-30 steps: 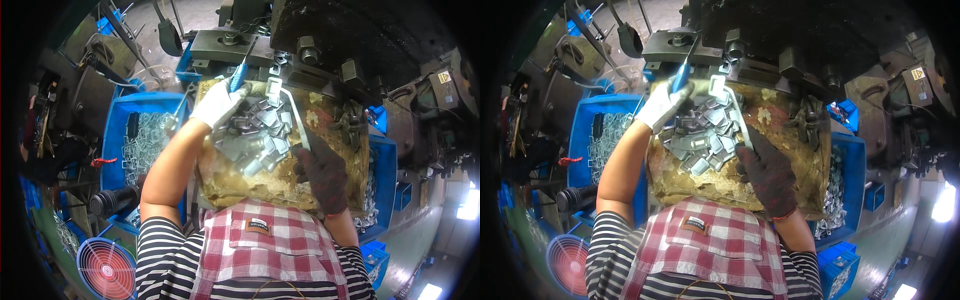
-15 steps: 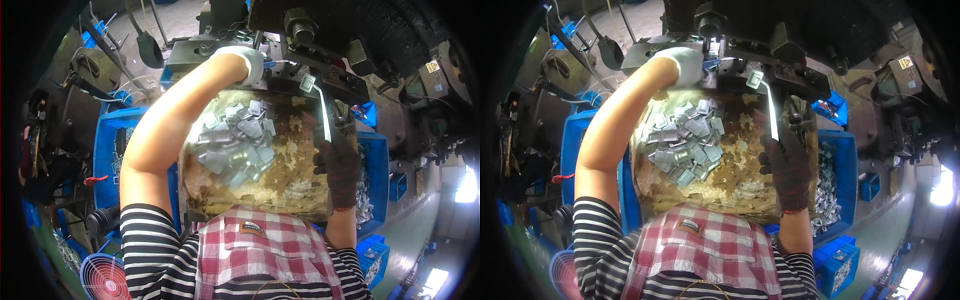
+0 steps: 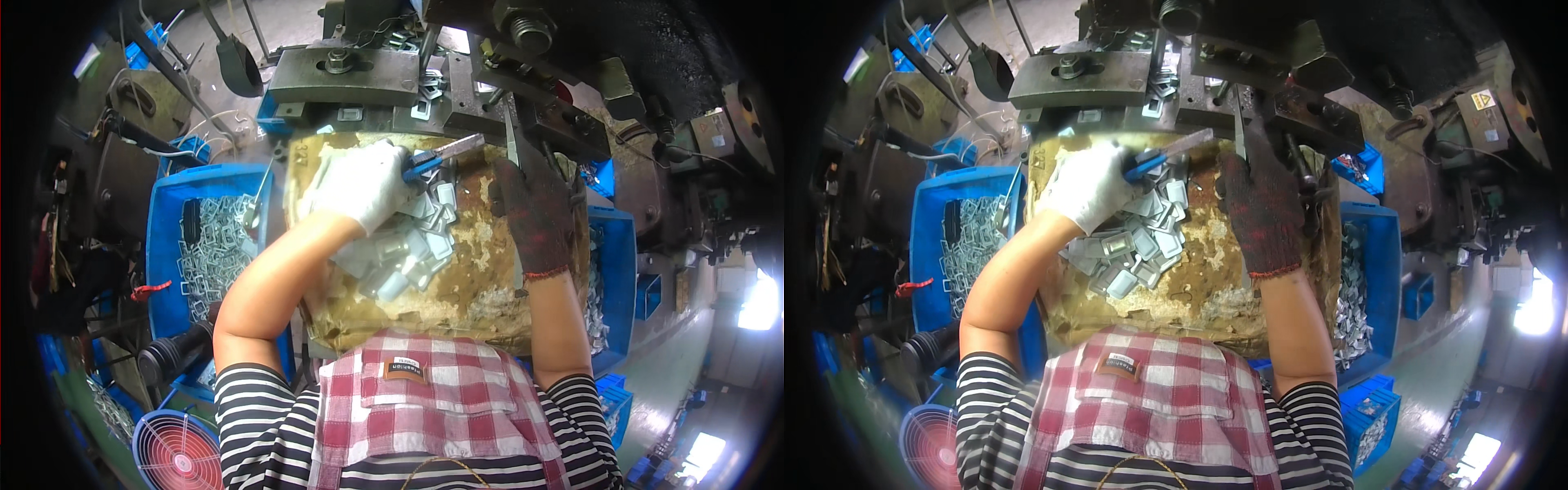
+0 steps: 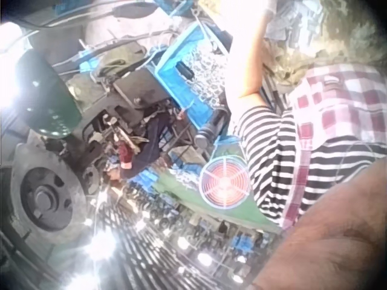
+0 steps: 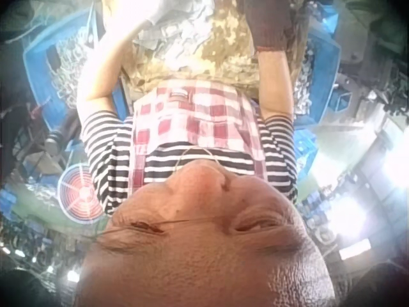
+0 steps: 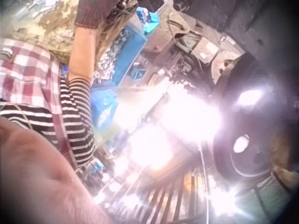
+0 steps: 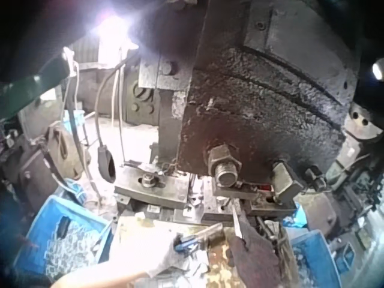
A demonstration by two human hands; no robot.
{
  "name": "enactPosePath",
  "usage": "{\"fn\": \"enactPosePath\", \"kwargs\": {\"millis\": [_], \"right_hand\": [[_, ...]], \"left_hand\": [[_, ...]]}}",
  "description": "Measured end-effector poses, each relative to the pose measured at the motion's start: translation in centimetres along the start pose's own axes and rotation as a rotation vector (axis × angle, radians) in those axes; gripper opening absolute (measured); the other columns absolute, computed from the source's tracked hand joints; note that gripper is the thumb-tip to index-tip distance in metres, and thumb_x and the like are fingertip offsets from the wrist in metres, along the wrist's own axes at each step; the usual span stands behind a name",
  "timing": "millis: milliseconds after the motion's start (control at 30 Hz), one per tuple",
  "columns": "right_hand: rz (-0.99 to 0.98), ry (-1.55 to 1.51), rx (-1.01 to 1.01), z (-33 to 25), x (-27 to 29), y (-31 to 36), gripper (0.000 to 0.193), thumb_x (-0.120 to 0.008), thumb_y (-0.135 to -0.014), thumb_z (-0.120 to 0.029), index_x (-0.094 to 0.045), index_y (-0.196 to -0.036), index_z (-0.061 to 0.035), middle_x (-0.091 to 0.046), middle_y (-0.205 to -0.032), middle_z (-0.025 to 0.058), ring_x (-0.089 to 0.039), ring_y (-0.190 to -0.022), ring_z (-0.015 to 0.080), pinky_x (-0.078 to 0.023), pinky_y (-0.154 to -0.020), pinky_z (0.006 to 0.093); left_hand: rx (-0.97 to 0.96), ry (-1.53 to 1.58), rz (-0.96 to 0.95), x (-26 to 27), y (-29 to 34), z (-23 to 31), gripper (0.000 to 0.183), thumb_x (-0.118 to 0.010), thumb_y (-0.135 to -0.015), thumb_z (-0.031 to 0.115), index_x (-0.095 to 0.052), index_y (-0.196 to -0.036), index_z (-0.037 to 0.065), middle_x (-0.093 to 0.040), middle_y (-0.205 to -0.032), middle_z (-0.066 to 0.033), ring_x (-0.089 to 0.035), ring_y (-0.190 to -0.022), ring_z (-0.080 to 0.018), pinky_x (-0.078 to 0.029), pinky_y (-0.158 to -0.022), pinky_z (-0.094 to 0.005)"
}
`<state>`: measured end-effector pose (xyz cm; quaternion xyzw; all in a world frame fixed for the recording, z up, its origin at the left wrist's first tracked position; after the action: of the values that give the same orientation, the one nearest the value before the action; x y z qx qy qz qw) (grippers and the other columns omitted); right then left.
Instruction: The person places small metal pieces into a press machine one at a time using hand tools to stamp them. Afterward, the person lifts the board and dumps the stamped metal pieces into a blue container.
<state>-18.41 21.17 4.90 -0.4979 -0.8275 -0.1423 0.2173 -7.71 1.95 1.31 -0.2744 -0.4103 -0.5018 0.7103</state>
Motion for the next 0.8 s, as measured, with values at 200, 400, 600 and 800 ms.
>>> {"fn": "enactPosePath", "kwargs": {"millis": [200, 400, 600, 800], "right_hand": [[0.101, -0.005, 0.041, 0.5, 1.2, 0.1, 0.043, -0.065, -0.096, -0.019, -0.060, -0.138, -0.0120, -0.068, -0.086, 0.0054, -0.064, -0.067, 0.0094, -0.053, -0.057, 0.0271], [-0.013, 0.116, -0.298, 0.2, 2.8, 5.0, 0.042, -0.068, -0.093, -0.019, -0.064, -0.134, -0.0065, -0.071, -0.089, 0.0062, -0.065, -0.067, 0.0092, -0.055, -0.056, 0.0246], [-0.256, -0.250, -0.226, -0.6, -0.6, 9.8, 0.046, -0.067, -0.096, -0.011, -0.060, -0.142, -0.0089, -0.073, -0.105, 0.0048, -0.070, -0.075, 0.0100, -0.058, -0.060, 0.0246], [-0.331, -0.227, -0.230, -0.3, -1.3, 10.1, 0.045, -0.066, -0.097, -0.012, -0.060, -0.141, -0.0069, -0.073, -0.103, 0.0062, -0.070, -0.077, 0.0101, -0.058, -0.062, 0.0254]], "left_hand": [[0.203, 0.139, 0.105, 0.5, -0.5, -3.3, 0.029, -0.074, -0.092, 0.030, -0.073, -0.110, 0.008, -0.075, -0.085, -0.0115, -0.071, -0.071, -0.0201, -0.055, -0.067, -0.0347], [0.349, 0.964, 0.162, -0.2, 0.0, -5.5, 0.032, -0.082, -0.086, 0.027, -0.070, -0.103, 0.003, -0.069, -0.080, -0.0026, -0.057, -0.068, -0.0096, -0.046, -0.061, -0.0278], [0.449, 1.036, 0.053, 1.5, 1.3, -2.5, 0.044, -0.084, -0.083, 0.029, -0.065, -0.114, 0.003, -0.070, -0.097, -0.0059, -0.067, -0.083, -0.0129, -0.053, -0.072, -0.0287], [0.415, 1.110, 0.016, 0.2, 1.7, -2.8, 0.039, -0.081, -0.086, 0.024, -0.065, -0.115, 0.003, -0.070, -0.096, -0.0047, -0.066, -0.085, -0.0126, -0.053, -0.073, -0.0275]]}}
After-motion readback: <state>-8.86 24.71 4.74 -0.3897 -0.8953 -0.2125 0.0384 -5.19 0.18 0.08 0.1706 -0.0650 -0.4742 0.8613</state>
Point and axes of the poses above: each hand's wrist, its own y-axis away from the middle knuckle, its own x-axis out of the back of the hand, z = x × y, the point moved 5 cm from there along -y, towards the middle knuckle
